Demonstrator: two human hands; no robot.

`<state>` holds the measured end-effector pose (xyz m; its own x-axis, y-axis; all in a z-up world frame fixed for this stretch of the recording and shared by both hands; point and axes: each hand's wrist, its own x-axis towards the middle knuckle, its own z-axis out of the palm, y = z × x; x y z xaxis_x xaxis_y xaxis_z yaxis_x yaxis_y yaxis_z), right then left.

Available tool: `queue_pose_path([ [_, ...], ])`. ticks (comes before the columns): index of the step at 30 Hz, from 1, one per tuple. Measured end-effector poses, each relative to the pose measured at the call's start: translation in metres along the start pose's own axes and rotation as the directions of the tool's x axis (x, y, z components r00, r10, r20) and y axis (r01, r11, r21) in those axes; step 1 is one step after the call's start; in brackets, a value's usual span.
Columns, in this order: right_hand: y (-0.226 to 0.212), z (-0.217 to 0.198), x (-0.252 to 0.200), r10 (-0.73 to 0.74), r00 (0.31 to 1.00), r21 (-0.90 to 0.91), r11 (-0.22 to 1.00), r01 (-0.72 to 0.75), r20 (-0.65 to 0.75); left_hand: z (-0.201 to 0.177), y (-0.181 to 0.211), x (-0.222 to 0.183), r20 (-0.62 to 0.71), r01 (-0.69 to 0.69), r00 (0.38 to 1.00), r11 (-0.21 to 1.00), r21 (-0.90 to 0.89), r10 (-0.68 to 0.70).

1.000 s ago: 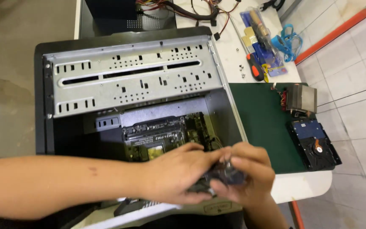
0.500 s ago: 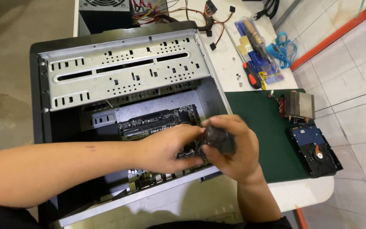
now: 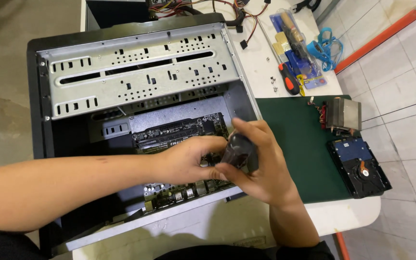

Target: Removing a motherboard from a computer case using a screwdriver

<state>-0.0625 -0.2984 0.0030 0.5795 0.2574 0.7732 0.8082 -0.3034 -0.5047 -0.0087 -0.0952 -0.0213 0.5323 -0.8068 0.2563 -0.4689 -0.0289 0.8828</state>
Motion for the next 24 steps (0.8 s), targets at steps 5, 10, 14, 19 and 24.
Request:
queue_pose_path([
  [5,-0.014,-0.006,-0.002,0.154,0.978,-0.168,0.977,-0.13,0.139,-0.013,0.019,0.0,0.117,-0.165,0.982,0.979,0.121,0.151],
  [10,-0.015,-0.002,-0.003,0.163,0.981,-0.286,0.95,-0.129,0.101,-0.018,0.017,0.001,0.173,-0.114,0.98,0.99,0.083,0.098],
  [14,-0.015,0.0,-0.001,0.132,0.986,-0.182,0.977,-0.113,0.097,-0.015,0.005,0.001,0.157,-0.127,0.981,0.99,0.067,0.116],
  [19,-0.023,-0.001,0.002,0.044,0.994,-0.163,0.986,-0.028,0.095,-0.016,0.011,0.004,0.122,-0.114,0.987,0.989,0.097,0.102],
  [24,-0.037,-0.002,0.006,0.213,0.969,-0.138,0.971,-0.195,0.123,-0.005,0.003,0.002,0.048,-0.045,0.998,0.979,0.197,0.036],
])
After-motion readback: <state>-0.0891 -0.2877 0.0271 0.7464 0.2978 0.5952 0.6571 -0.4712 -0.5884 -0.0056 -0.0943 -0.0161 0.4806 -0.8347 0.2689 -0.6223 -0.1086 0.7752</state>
